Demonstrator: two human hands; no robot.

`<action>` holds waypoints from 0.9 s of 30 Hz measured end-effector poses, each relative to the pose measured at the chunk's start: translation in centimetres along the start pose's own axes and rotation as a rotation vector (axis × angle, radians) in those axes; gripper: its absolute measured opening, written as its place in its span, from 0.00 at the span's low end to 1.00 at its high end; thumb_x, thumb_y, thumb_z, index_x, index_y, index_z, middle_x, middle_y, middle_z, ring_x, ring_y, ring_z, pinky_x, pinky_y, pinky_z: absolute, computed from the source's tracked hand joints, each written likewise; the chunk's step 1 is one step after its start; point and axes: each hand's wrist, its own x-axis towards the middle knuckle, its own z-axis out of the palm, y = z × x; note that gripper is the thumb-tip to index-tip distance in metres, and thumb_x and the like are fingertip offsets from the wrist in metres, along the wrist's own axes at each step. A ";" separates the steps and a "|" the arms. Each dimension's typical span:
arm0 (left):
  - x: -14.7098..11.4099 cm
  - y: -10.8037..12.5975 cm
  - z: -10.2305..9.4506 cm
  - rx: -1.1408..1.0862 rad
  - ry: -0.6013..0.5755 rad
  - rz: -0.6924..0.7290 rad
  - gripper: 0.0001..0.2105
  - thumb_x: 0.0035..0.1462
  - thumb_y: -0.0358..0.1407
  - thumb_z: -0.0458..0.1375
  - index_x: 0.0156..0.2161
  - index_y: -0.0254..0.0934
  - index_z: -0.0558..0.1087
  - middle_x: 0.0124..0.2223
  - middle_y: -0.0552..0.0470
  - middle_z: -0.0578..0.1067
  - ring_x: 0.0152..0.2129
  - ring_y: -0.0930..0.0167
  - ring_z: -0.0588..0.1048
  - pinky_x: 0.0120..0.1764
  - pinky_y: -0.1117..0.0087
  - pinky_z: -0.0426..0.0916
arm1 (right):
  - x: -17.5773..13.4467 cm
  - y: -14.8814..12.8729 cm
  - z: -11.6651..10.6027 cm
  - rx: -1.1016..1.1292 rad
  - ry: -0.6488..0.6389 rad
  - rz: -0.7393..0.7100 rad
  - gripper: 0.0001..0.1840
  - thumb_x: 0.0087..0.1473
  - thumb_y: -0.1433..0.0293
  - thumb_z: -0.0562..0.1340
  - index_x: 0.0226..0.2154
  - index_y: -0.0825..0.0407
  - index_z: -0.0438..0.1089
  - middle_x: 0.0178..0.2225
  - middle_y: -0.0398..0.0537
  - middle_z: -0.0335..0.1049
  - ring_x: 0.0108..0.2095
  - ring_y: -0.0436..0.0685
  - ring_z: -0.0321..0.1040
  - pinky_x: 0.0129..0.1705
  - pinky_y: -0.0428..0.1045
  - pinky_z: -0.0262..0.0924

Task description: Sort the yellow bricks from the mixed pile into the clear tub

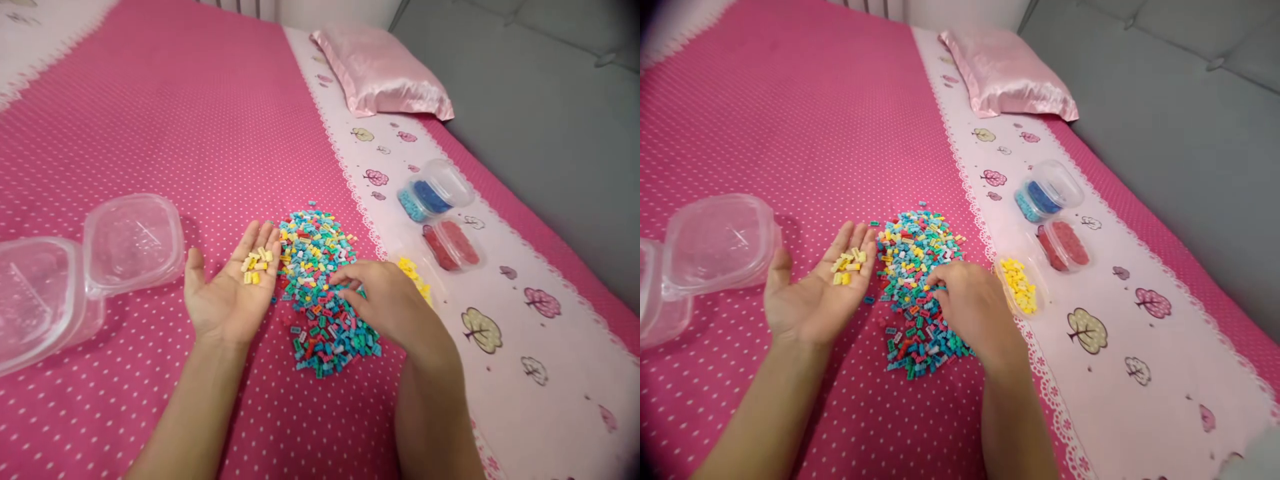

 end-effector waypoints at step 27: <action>0.2 0.0 -0.3 -0.023 0.027 -0.003 0.33 0.58 0.50 0.47 0.62 0.30 0.57 0.55 0.33 0.70 0.53 0.56 0.70 0.45 0.58 0.73 | 1.6 0.3 1.7 0.080 0.018 0.055 0.09 0.48 0.79 0.57 0.29 0.52 0.70 0.25 0.44 0.73 0.28 0.53 0.70 0.32 0.46 0.59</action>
